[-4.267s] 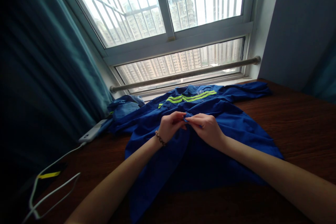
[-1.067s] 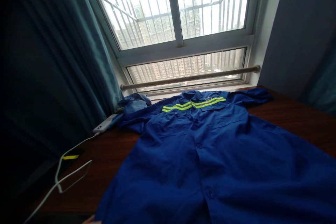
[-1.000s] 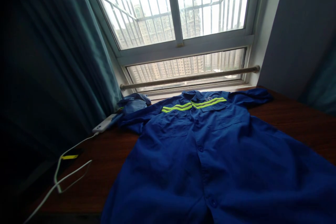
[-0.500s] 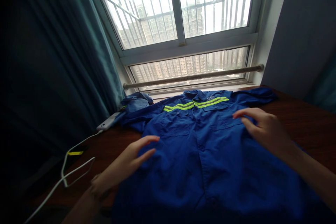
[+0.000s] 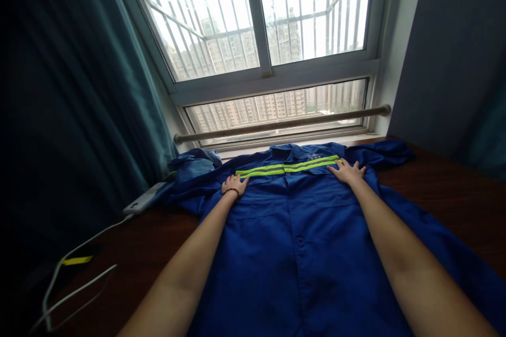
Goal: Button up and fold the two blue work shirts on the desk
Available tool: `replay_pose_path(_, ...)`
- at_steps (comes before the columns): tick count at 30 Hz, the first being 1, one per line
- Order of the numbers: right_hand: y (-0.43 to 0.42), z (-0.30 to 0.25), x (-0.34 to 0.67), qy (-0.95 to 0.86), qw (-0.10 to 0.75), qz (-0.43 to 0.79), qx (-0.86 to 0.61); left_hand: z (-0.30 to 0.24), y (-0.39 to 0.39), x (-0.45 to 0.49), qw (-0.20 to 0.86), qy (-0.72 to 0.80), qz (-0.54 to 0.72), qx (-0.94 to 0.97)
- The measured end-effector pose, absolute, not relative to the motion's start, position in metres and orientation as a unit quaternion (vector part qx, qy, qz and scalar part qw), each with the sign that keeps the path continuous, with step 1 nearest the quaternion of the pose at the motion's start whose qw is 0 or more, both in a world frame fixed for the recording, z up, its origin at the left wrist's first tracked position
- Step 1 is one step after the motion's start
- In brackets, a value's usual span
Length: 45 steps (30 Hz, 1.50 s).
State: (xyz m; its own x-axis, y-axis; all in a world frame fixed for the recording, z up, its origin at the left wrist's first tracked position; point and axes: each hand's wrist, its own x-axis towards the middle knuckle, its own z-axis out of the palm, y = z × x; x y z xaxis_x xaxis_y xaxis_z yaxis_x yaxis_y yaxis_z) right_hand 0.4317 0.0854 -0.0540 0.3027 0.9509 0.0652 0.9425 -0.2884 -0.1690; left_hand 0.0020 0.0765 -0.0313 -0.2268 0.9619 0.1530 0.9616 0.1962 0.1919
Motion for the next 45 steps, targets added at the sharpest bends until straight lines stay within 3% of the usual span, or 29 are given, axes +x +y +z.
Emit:
replay_pose_path(5,0.095,-0.056,0.44,-0.591,0.09,0.023,-0.802,-0.025,0.107,0.027,-0.007,0.836,0.107,0.538)
replay_pose_path(9,0.098,-0.059,0.433,-0.585,0.1,0.008,-0.805,-0.019,0.126,0.082,-0.04,0.806,0.131,0.576)
replay_pose_path(12,0.099,-0.06,0.427,-0.58,0.11,-0.018,-0.807,-0.018,0.129,0.128,-0.062,0.707,0.176,0.682)
replay_pose_path(14,0.099,-0.06,0.424,-0.588,0.115,-0.033,-0.8,-0.019,0.128,0.15,-0.062,0.558,0.202,0.803)
replay_pose_path(17,0.099,-0.06,0.419,-0.607,0.115,-0.037,-0.785,-0.024,0.13,0.162,0.001,0.429,0.142,0.892)
replay_pose_path(20,0.099,-0.06,0.413,-0.609,0.11,-0.047,-0.784,-0.029,0.138,0.156,0.054,0.506,0.094,0.856)
replay_pose_path(26,0.102,-0.062,0.408,-0.603,0.104,-0.064,-0.788,-0.033,0.15,0.148,0.063,0.551,0.088,0.827)
replay_pose_path(38,0.1,-0.061,0.414,-0.618,0.109,-0.058,-0.777,-0.041,0.15,0.15,0.006,0.665,0.16,0.73)
replay_pose_path(45,0.099,-0.056,0.424,-0.636,0.189,-0.051,-0.746,-0.037,0.146,0.148,0.012,0.651,0.136,0.746)
